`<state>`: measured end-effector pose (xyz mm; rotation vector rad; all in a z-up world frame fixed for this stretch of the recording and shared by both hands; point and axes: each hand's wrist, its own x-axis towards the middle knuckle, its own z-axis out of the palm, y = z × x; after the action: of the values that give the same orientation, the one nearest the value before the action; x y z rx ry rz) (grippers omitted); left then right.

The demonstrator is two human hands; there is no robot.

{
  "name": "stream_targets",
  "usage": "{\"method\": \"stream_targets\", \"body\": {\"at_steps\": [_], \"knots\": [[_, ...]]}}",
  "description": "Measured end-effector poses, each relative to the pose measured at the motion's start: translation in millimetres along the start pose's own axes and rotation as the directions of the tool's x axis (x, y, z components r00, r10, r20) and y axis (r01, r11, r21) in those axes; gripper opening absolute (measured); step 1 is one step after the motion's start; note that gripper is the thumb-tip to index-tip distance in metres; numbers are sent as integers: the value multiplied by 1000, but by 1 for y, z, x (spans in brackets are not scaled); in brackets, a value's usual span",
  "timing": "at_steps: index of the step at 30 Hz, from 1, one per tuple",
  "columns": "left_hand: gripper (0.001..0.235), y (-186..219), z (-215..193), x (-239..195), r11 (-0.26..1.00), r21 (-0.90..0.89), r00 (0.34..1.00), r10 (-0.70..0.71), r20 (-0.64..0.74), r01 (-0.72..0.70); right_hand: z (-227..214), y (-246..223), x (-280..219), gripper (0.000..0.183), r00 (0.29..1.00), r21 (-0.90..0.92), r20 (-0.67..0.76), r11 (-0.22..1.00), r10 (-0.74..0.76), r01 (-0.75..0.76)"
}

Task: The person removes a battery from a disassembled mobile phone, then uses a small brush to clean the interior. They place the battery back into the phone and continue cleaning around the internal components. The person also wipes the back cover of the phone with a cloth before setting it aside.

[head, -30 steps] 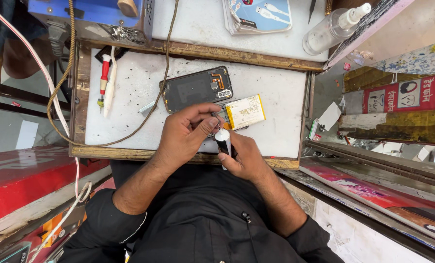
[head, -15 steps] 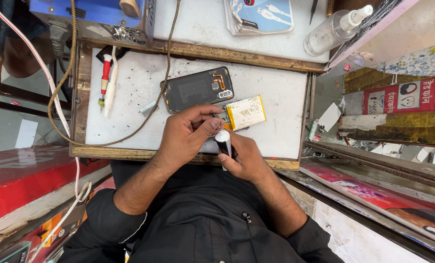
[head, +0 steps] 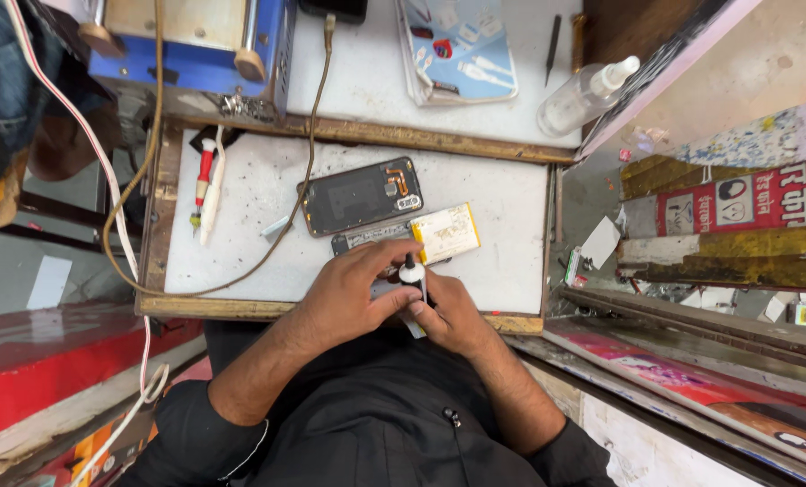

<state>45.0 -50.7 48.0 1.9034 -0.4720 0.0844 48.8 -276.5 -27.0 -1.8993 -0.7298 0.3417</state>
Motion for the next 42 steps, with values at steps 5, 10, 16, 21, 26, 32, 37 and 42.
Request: {"method": "stream_targets", "body": {"at_steps": [5, 10, 16, 21, 26, 32, 37, 42], "knots": [[51, 16, -35, 22, 996, 59, 986, -56, -159, 66, -1, -3, 5, 78, 979, 354, -203, 932, -7, 80], [41, 0, -57, 72, 812, 527, 880, 418, -226, -251, 1, -2, 2, 65, 957, 447, -283, 892, 69, 68], [39, -46, -66, 151, 554, 774, 898, 439, 40, -306, 4, 1, -2, 45, 957, 407, -268, 913, 108, 11], [46, -54, -49, 111, 589, 791, 910, 400, -110, -164, 5, 3, -3, 30, 929, 374, -318, 926, 188, -59], [38, -29, -27, 14, 696, 715, 961, 144, -234, 70, 7, 4, -3, 25, 944, 320, -298, 946, 142, -41], [56, -24, -5, -38, 651, 736, 983, -128, -135, 186, 4, 3, -1, 29, 967, 308, -224, 950, 123, -50], [61, -37, 15, -30, 627, 760, 982, -177, -70, 167, 3, 0, -2, 30, 967, 302, -226, 952, 117, -44], [65, -43, 40, -8, 671, 736, 991, -131, 2, 87, 6, 1, -5, 27, 951, 350, -276, 936, 138, -34]]}}
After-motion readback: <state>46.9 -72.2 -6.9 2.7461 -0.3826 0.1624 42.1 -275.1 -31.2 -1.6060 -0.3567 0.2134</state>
